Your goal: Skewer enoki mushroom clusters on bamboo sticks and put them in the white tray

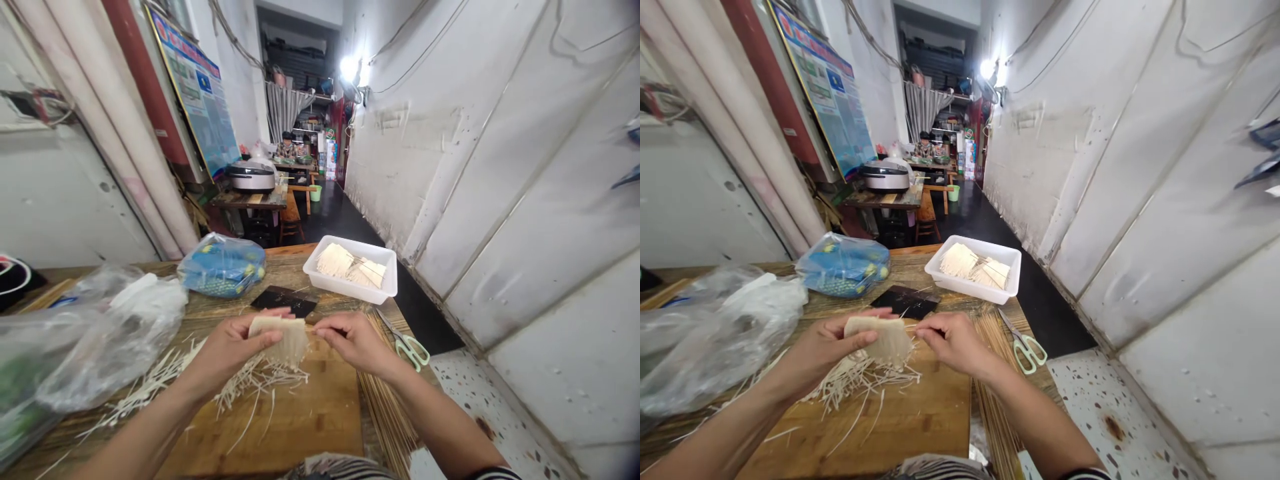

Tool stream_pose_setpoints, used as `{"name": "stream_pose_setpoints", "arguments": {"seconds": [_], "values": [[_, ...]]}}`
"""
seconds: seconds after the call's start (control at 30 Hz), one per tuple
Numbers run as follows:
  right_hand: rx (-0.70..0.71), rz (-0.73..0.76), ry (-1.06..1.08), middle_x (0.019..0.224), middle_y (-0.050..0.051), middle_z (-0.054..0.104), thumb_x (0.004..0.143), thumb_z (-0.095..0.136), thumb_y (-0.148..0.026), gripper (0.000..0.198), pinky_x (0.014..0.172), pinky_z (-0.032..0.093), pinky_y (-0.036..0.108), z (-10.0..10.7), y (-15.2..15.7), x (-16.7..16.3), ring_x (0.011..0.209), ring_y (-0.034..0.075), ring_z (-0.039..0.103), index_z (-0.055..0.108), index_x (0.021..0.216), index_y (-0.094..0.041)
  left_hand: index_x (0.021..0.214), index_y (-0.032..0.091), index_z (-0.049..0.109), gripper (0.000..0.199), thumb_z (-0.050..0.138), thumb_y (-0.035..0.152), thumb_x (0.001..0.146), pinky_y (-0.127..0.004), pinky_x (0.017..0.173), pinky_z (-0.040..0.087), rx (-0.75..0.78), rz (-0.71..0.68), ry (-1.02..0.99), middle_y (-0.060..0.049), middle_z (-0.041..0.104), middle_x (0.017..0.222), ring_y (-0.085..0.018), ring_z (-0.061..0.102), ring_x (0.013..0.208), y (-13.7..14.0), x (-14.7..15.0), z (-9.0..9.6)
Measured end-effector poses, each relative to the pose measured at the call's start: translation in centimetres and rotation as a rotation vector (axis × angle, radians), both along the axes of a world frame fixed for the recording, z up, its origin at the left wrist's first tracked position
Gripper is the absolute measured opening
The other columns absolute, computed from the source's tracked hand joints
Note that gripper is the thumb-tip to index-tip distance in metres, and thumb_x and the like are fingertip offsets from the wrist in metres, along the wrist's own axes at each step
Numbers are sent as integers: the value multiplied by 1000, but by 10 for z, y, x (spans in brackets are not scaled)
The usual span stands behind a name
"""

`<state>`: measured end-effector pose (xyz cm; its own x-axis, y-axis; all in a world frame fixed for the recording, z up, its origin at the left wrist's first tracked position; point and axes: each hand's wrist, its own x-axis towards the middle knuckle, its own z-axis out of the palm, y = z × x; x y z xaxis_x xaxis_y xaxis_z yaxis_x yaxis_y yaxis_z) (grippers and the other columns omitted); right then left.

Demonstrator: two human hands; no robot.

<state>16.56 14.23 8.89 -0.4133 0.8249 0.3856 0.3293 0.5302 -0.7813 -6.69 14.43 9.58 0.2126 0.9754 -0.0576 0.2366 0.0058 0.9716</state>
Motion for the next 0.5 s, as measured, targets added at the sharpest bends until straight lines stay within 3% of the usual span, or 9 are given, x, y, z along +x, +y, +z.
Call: {"name": "stream_pose_setpoints", "arguments": {"seconds": [0.1,0.17,0.27,0.4,0.5], "values": [[-47,-46,46,81,3,71,88,51,-32,24,65,48,25,4,11,11,71,15,63,71,86,-18,134,23,47,82,76,48,62,-43,102,40,113,148,-29,-11,55,134,-31,48,124,0,-3,4],[-28,-122,49,79,3,70,88,50,-36,28,63,47,25,7,24,25,69,15,62,71,88,-17,138,24,40,82,72,50,67,-40,105,38,152,230,-72,-10,52,137,-28,42,130,-2,-9,1],[44,-268,2,71,2,67,87,50,-38,30,58,45,24,8,49,52,62,14,58,71,89,-16,131,26,47,71,70,52,69,-39,108,35,80,296,-102,-5,55,135,-26,44,129,-9,-21,-11],[65,-400,-72,61,0,59,86,50,-36,29,58,41,24,2,89,93,57,12,53,70,87,-15,116,35,60,54,68,56,67,-41,108,35,-64,326,18,3,66,121,-26,53,121,-23,-39,-27],[59,-471,-151,62,1,60,85,51,-32,26,60,41,24,-6,113,117,58,12,53,70,84,-14,103,41,67,41,63,62,68,-46,103,40,-16,395,197,8,70,111,-27,58,114,-30,-52,-39]]}}
